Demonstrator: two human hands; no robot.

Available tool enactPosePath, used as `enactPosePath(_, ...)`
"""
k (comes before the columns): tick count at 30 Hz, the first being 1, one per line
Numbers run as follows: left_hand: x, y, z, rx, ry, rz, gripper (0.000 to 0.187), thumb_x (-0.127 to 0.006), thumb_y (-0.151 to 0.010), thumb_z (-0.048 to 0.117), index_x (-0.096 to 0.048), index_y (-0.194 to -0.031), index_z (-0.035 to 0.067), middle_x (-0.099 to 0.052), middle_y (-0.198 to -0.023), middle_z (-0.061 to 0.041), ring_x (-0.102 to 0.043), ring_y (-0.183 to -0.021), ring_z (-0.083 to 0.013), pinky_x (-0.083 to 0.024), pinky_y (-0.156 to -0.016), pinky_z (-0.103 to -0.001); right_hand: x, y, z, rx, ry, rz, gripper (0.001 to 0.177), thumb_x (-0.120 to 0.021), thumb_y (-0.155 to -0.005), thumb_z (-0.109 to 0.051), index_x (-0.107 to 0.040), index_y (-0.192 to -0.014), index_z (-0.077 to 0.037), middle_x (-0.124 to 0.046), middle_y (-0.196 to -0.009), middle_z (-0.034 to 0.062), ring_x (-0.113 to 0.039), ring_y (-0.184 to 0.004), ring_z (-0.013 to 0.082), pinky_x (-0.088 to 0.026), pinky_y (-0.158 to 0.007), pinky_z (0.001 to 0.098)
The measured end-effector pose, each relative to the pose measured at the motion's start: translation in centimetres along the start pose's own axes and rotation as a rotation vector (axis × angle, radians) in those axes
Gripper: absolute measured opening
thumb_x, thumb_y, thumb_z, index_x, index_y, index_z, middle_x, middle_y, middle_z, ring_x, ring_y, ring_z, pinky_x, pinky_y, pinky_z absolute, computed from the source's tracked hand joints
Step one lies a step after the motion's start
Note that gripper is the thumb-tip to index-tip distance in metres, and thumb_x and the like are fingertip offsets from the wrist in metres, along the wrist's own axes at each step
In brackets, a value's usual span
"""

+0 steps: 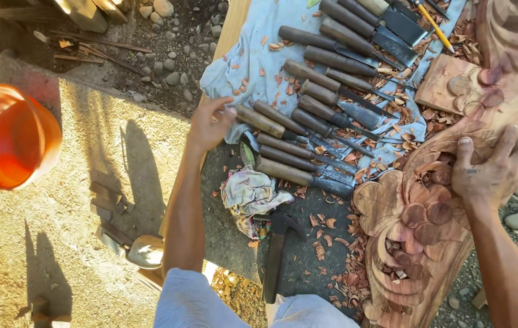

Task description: Manually carving intricate floral designs into a large piece of wood using various chisels and a mallet.

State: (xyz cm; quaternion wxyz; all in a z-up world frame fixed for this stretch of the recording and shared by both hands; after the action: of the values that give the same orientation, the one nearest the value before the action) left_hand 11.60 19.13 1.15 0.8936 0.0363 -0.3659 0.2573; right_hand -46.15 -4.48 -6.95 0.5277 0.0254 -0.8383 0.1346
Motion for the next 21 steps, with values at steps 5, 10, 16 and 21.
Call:
enactPosePath(5,-2.6,0.5,4.7,-0.090,-0.140,0.096,0.049,-0.076,-0.089,0.035,-0.070,-0.129,0.007,-0.063,-0.113,-0.017,-0.063,-0.092,-0.0294,-0.052,-0.077,-0.040,0.5,0.1,-0.9,-0.001,-0.010,0.004,0.073,-0.065,-0.109,-0.044,-0.038,-0.160,0.001,-0.018,-0.170,0.0376,-0.032,-0.151,0.0567,-0.038,-0.122,0.0593)
enactPosePath(10,-4.2,0.1,6.0,-0.089,-0.374,0.135,0.051,-0.081,-0.084,0.043,-0.074,-0.122,0.009,-0.060,-0.107,-0.022,-0.061,-0.102,-0.0419,-0.050,-0.088,-0.050,1.2,-0.3,-1.5,-0.056,-0.023,0.002,0.074,-0.067,-0.111,-0.047,-0.039,-0.162,-0.001,-0.018,-0.170,0.0372,-0.033,-0.152,0.0580,-0.039,-0.119,0.0599)
enactPosePath(16,-5.4,0.9,7.5,-0.145,-0.189,0.171,0.057,-0.080,-0.088,0.045,-0.068,-0.127,0.005,-0.064,-0.114,-0.021,-0.063,-0.108,-0.0408,-0.050,-0.093,-0.050,0.9,-0.1,-1.1,-0.042,-0.018,0.009,0.073,-0.066,-0.109,-0.046,-0.038,-0.160,-0.001,-0.018,-0.168,0.0377,-0.033,-0.153,0.0578,-0.037,-0.121,0.0598)
enactPosePath(21,-6.9,-0.5,5.3,-0.067,-0.231,0.113,0.045,-0.080,-0.084,0.036,-0.069,-0.115,0.005,-0.070,-0.110,-0.017,-0.068,-0.102,-0.0357,-0.052,-0.088,-0.047,0.4,-0.2,-0.6,-0.043,0.003,0.004,0.076,-0.066,-0.109,-0.045,-0.038,-0.165,-0.002,-0.018,-0.168,0.0371,-0.032,-0.153,0.0572,-0.037,-0.120,0.0604)
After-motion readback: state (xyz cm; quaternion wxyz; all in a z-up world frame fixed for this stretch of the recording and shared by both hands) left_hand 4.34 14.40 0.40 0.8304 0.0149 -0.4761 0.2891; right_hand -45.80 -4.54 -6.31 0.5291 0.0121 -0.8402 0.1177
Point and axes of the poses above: each hand's wrist, its own y-axis away from the middle knuckle, its own x-axis out of the back of the hand, z = x × y, the point moved 8 cm from there along -y, towards the middle knuckle
